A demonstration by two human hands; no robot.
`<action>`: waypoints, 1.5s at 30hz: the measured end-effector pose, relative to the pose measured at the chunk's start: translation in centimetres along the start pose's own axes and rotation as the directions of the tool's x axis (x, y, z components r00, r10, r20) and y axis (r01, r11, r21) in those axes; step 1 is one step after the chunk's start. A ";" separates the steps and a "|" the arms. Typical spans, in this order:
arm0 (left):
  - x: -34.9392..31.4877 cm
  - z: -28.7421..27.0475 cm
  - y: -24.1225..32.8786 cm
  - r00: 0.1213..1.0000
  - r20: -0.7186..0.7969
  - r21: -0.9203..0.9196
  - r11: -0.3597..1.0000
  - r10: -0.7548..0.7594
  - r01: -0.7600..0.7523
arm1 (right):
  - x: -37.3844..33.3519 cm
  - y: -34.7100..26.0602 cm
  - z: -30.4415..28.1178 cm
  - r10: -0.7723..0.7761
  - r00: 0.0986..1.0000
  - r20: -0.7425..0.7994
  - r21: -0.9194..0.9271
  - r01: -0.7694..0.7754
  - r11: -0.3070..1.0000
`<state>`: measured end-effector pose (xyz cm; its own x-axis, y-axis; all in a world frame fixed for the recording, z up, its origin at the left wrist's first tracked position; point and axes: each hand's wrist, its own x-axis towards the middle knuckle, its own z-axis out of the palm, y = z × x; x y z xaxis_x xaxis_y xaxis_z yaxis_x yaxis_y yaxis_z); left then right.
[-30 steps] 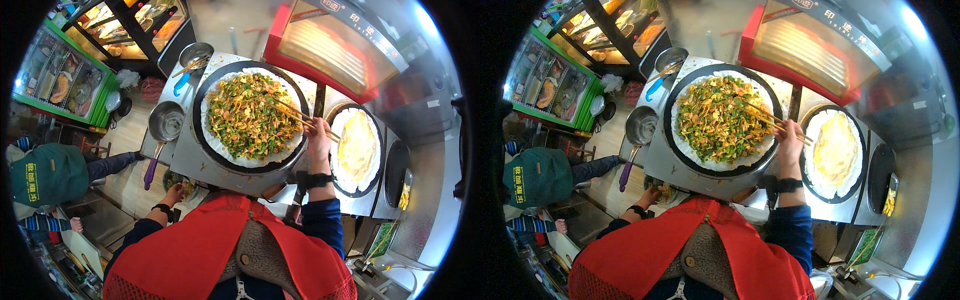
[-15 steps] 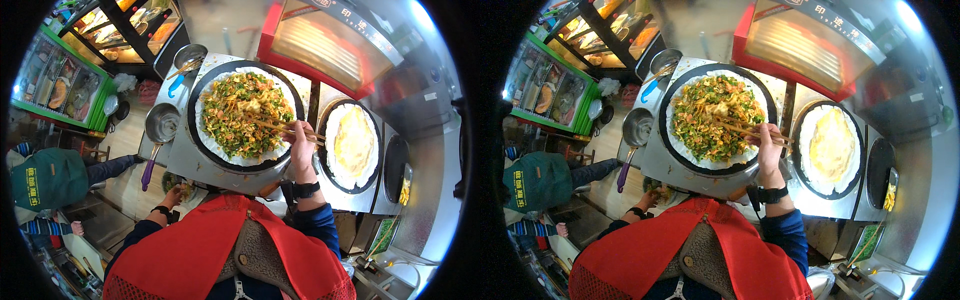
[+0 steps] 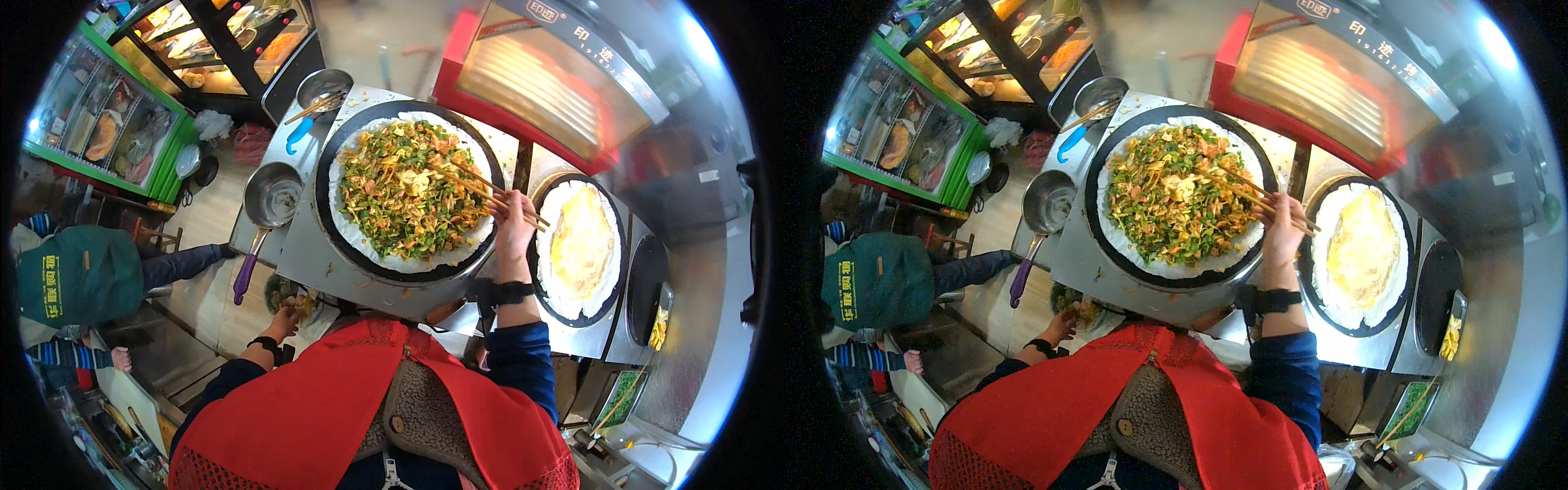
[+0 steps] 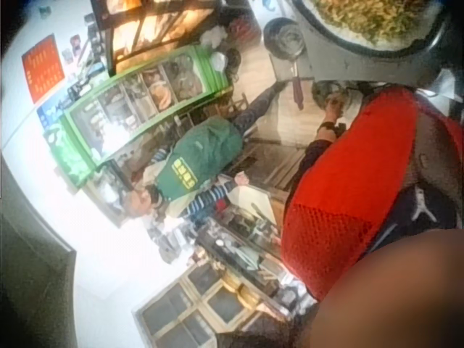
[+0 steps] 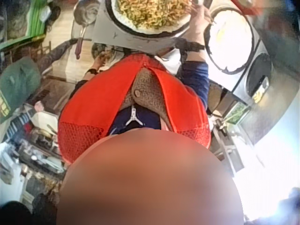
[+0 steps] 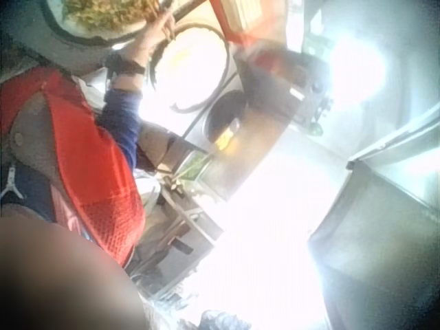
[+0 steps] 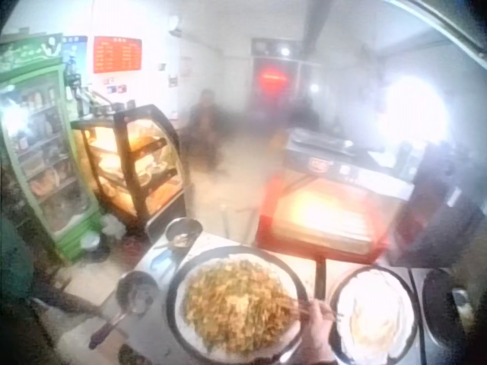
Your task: The person adds a mixture of chopped vegetables and egg onto a thin crepe on a round griddle, spreads it evenly with chopsticks, then folds the crepe in half using two metal spatulas. The crepe is folded again and held in place while cooking.
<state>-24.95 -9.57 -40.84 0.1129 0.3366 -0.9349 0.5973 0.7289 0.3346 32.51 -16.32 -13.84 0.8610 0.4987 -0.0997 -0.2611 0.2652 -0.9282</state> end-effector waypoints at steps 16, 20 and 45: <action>-2.9 1.0 2.5 0.997 0.004 0.060 0.995 0.079 -0.079 | -1.9 -1.0 -2.4 -0.056 0.997 -0.059 -0.033 0.054 0.998; -1.0 0.6 2.8 0.994 0.069 0.032 0.996 0.086 -0.089 | -0.4 -0.2 -1.2 -0.061 0.995 -0.082 0.020 0.063 0.998; -2.7 -0.7 3.5 0.994 0.026 0.184 0.977 0.105 -0.108 | -9.4 -4.3 -5.1 -0.095 0.989 -0.112 -0.224 0.068 0.972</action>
<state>-23.71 -7.49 -37.04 0.1954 0.3955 -0.8974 0.7177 0.5660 0.4057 27.74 -26.38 -10.72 0.9254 0.3756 -0.0507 -0.0975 0.1066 -0.9895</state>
